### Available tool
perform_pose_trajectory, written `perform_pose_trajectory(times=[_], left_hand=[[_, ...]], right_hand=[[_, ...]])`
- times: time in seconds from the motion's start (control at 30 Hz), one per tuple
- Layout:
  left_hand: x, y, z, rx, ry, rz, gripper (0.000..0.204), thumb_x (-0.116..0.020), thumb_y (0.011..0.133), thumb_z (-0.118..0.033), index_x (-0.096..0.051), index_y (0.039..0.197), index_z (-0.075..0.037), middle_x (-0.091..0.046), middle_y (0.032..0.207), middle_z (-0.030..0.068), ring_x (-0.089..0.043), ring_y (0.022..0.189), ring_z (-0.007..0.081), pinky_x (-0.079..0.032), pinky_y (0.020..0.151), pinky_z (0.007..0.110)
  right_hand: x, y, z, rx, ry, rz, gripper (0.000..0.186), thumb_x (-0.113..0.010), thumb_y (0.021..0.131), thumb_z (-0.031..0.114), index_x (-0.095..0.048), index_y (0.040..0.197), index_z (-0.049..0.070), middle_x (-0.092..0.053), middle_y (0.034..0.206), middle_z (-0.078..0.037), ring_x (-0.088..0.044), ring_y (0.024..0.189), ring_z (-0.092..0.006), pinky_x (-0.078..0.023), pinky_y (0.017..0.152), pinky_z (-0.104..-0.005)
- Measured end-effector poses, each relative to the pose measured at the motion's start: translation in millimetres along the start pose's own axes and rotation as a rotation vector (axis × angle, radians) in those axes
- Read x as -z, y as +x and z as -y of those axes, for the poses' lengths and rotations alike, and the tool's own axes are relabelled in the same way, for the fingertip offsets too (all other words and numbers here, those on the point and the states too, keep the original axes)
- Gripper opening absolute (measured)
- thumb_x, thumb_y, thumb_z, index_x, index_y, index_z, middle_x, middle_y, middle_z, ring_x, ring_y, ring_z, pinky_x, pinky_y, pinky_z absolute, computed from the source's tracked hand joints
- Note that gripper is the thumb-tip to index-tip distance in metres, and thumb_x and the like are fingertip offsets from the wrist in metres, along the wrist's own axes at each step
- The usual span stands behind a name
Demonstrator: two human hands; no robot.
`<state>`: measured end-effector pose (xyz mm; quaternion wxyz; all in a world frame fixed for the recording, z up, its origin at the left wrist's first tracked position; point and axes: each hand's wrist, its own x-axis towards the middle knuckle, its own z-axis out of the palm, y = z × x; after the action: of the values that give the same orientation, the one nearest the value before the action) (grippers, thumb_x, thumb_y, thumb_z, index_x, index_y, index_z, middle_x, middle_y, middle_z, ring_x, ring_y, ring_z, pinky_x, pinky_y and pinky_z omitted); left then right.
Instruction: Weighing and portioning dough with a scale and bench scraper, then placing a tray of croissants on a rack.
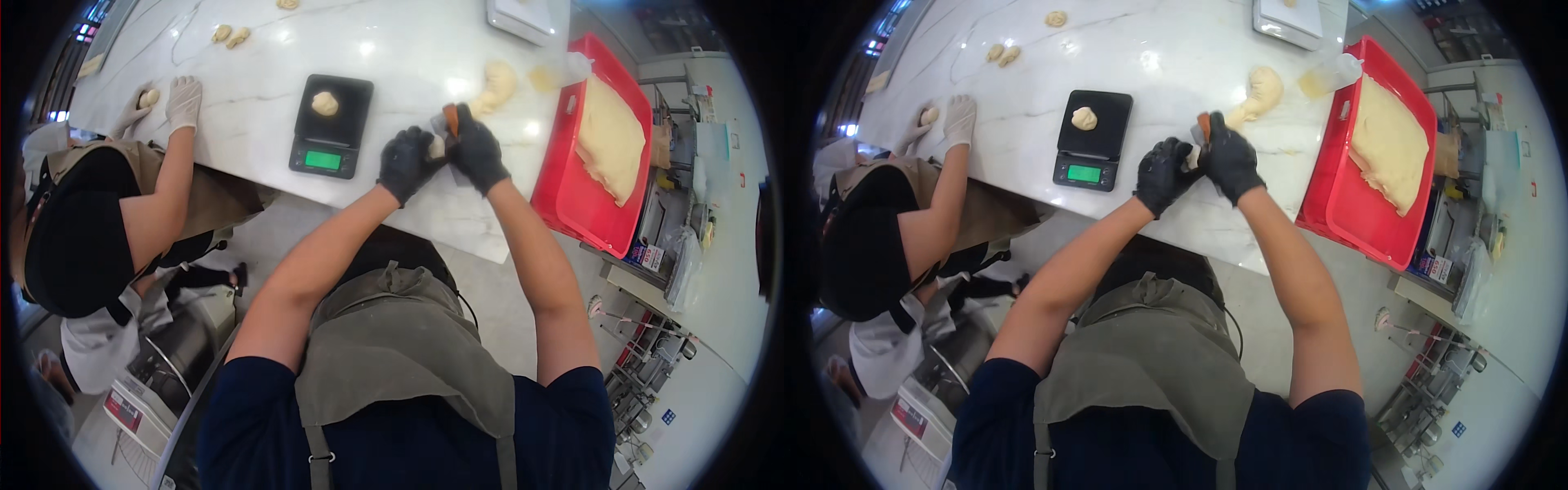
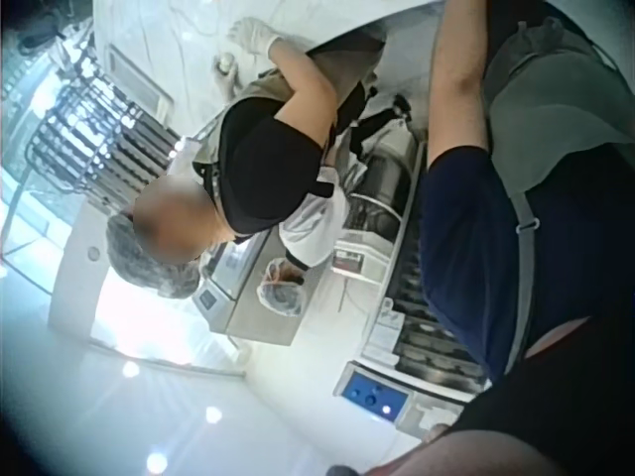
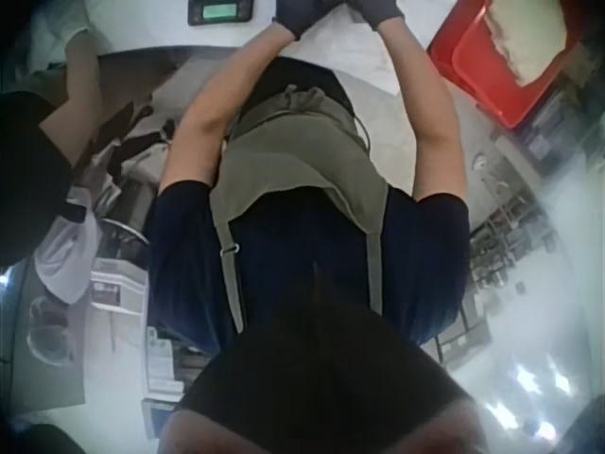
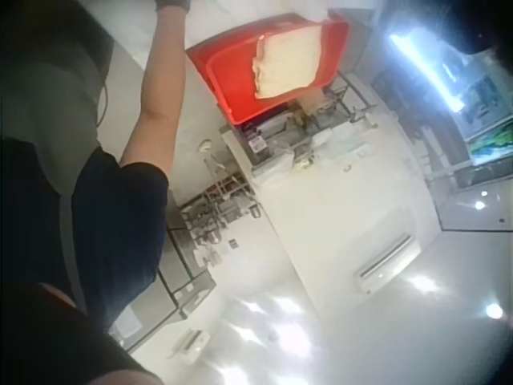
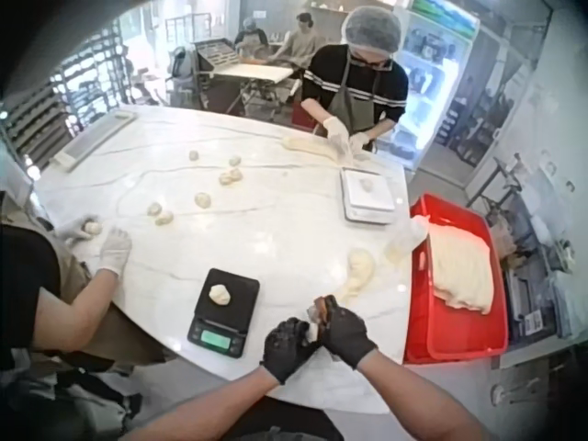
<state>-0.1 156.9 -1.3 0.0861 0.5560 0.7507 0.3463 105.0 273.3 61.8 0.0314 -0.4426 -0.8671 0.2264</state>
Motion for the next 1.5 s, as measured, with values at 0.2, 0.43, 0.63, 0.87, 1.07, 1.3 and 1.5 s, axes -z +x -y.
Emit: perform_pose_trajectory(times=[0.2, 0.43, 0.63, 0.87, 1.07, 1.3, 1.5], left_hand=[[46, -15, 29, 0.132, -0.802, -0.309, 0.052, -0.07, 0.08, -0.002, -0.057, 0.13, -0.004, -0.069, 0.11, 0.0091, -0.066, 0.092, 0.019, -0.052, 0.083, 0.028], [159, -11, 107, 0.605, -0.973, -0.154, 0.046, -0.069, 0.086, -0.014, -0.063, 0.13, -0.003, -0.067, 0.123, 0.0101, -0.064, 0.103, 0.0203, -0.052, 0.087, 0.031], [139, 59, 64, 0.429, 0.327, 0.329, 0.045, -0.079, 0.08, -0.024, -0.07, 0.121, -0.007, -0.072, 0.111, 0.0059, -0.063, 0.099, 0.016, -0.051, 0.087, 0.03], [85, 62, 86, 0.332, -1.291, -0.041, 0.048, -0.065, 0.096, -0.024, -0.055, 0.142, -0.014, -0.065, 0.118, 0.0087, -0.062, 0.093, 0.0146, -0.052, 0.079, 0.025], [-33, 50, -4, -0.101, 0.11, 0.145, 0.085, -0.083, 0.069, -0.036, -0.048, 0.141, -0.008, -0.058, 0.123, 0.0154, -0.06, 0.098, 0.0326, -0.053, 0.082, 0.042], [-19, 28, 4, -0.129, -0.214, 0.09, 0.044, -0.077, 0.076, -0.024, -0.065, 0.115, -0.007, -0.067, 0.098, 0.0149, -0.066, 0.083, 0.0281, -0.054, 0.073, 0.038], [115, -30, 83, 0.62, -1.372, -0.074, 0.037, -0.071, 0.086, -0.015, -0.063, 0.12, -0.002, -0.067, 0.119, 0.0115, -0.065, 0.093, 0.0209, -0.054, 0.081, 0.033]], right_hand=[[25, -31, -20, 0.014, 0.778, -0.34, 0.038, -0.07, 0.083, 0.004, -0.058, 0.119, 0.003, -0.065, 0.103, -0.008, -0.061, 0.087, -0.019, -0.051, 0.082, -0.0313], [21, -152, -86, -0.349, 0.929, -0.415, 0.042, -0.069, 0.087, 0.004, -0.056, 0.127, -0.002, -0.064, 0.105, -0.01, -0.059, 0.091, -0.0199, -0.049, 0.085, -0.0312], [10, -158, -93, -0.314, 0.852, -0.455, 0.037, -0.069, 0.086, 0.003, -0.058, 0.12, -0.002, -0.065, 0.103, -0.011, -0.061, 0.088, -0.02, -0.051, 0.081, -0.0311], [53, -94, -54, 0.01, 0.583, -0.376, 0.041, -0.065, 0.085, 0.007, -0.056, 0.125, 0.004, -0.068, 0.101, -0.013, -0.066, 0.082, -0.0288, -0.052, 0.076, -0.036], [53, -7, -35, -0.095, 0.233, -0.046, 0.042, -0.063, 0.085, 0.016, -0.058, 0.126, 0.009, -0.068, 0.107, -0.018, -0.064, 0.094, -0.0305, -0.049, 0.086, -0.0384], [9, 47, -50, 0.02, 0.64, -0.021, 0.042, -0.068, 0.074, 0.017, -0.061, 0.113, 0.003, -0.068, 0.099, -0.015, -0.062, 0.089, -0.0314, -0.05, 0.082, -0.0393], [9, -65, -86, -0.243, 1.048, -0.338, 0.039, -0.071, 0.089, 0.01, -0.058, 0.125, 0.0, -0.066, 0.111, -0.01, -0.063, 0.095, -0.019, -0.052, 0.086, -0.0306]])
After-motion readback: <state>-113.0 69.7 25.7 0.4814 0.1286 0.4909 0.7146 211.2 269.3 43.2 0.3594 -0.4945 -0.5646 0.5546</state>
